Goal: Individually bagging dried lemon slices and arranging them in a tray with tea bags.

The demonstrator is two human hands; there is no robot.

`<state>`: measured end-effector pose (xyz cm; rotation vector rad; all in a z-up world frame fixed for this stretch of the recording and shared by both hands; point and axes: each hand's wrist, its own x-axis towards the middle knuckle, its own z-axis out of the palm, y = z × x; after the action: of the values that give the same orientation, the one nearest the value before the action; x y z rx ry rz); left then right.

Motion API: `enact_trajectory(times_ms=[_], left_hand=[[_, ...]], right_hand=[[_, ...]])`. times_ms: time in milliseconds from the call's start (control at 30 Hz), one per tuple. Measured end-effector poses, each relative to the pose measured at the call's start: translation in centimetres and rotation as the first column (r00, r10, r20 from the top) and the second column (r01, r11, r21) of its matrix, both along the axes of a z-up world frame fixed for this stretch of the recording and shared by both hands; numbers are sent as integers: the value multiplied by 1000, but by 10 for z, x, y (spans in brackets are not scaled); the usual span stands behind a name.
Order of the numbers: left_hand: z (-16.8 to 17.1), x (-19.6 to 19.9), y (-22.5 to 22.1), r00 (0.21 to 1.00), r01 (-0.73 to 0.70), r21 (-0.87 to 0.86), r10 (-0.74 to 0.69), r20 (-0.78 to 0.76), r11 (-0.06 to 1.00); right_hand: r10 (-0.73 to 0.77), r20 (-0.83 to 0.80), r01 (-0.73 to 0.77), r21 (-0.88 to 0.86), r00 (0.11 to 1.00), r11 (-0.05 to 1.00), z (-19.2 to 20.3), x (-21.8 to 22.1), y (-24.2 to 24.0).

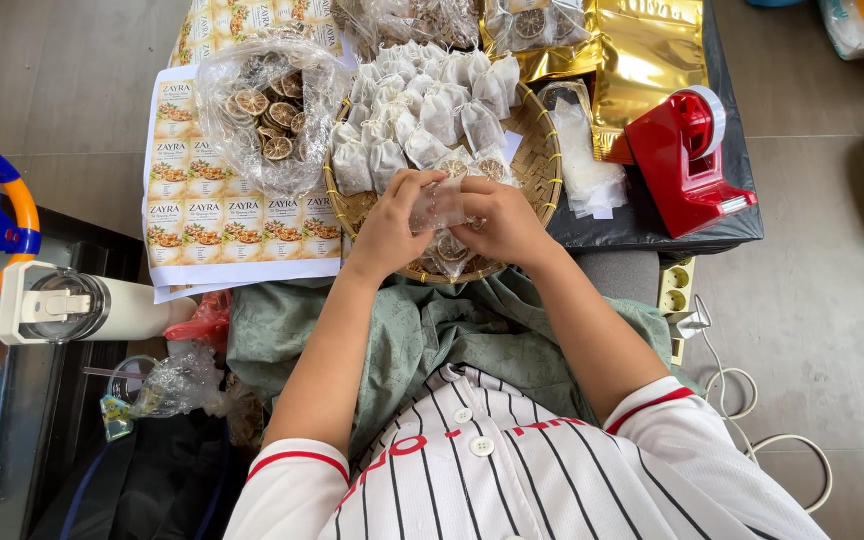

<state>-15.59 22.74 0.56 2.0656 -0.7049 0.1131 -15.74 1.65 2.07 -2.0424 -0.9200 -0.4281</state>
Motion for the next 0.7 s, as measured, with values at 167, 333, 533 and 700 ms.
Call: enact_trajectory(times_ms=[167, 333, 533, 700], left_hand=[[-6, 1, 0, 1000, -11, 15, 11, 1, 1000], [-8, 5, 2, 998, 33, -35, -31, 54, 999], [-26, 9, 3, 991, 16, -7, -15, 135, 1000], [-25, 9, 4, 995, 21, -78, -14, 98, 997]], right_hand=[[22, -6, -21, 56, 1000, 998, -3, 0, 2], [36, 79, -42, 67, 996, 997, -10, 5, 2], [21, 63, -20, -9, 998, 1000, -27, 10, -4], [25, 14, -25, -7, 1000, 1000, -29, 10, -7]])
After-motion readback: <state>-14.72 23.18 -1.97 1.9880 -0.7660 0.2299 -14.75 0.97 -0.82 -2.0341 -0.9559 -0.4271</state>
